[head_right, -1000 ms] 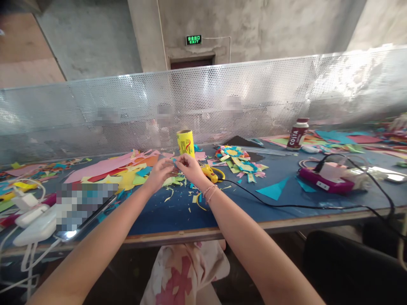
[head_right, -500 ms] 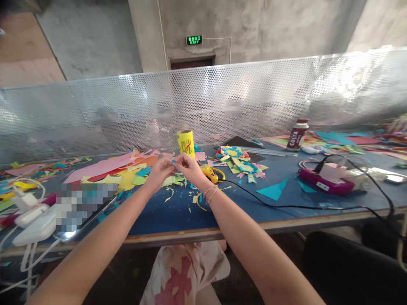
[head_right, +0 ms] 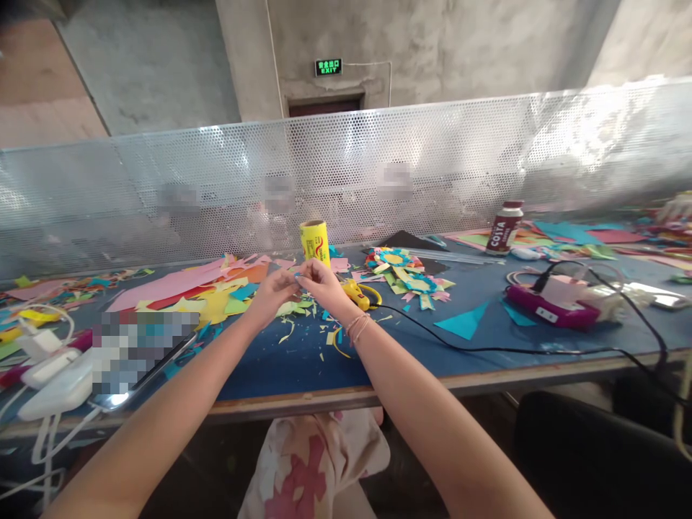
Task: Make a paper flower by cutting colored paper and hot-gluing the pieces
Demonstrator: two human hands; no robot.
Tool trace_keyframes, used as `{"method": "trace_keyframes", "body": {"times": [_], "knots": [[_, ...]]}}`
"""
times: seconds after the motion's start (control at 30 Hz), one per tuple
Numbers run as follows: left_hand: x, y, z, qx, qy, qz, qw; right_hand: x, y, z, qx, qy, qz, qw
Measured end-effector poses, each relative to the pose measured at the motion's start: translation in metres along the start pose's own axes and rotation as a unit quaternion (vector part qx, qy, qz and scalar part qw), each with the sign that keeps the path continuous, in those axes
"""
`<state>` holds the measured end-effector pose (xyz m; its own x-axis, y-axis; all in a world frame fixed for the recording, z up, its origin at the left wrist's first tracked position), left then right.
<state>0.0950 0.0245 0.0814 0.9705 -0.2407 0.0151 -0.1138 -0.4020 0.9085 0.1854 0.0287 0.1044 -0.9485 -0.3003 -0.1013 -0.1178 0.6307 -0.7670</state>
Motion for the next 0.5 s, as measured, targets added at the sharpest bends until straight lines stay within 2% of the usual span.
{"method": "trace_keyframes", "body": {"times": [0.5], "knots": [[-0.0002, -0.0002, 0.0000, -0.005, -0.002, 0.000, 1.000, -0.0008, -0.0036, 0.0014, -0.002, 0.001, 0.013, 1.000]]}}
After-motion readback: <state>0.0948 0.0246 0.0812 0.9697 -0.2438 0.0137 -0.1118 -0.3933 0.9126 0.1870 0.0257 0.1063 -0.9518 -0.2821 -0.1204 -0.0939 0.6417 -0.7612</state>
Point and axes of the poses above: each hand's wrist, its own z-axis away from the middle knuckle, its own x-axis out of the palm, y = z × x, the point moved 10 cm from there along -z, towards the middle knuckle, and after that the axes turned 2 degrees about z, right-handed, at the moved point
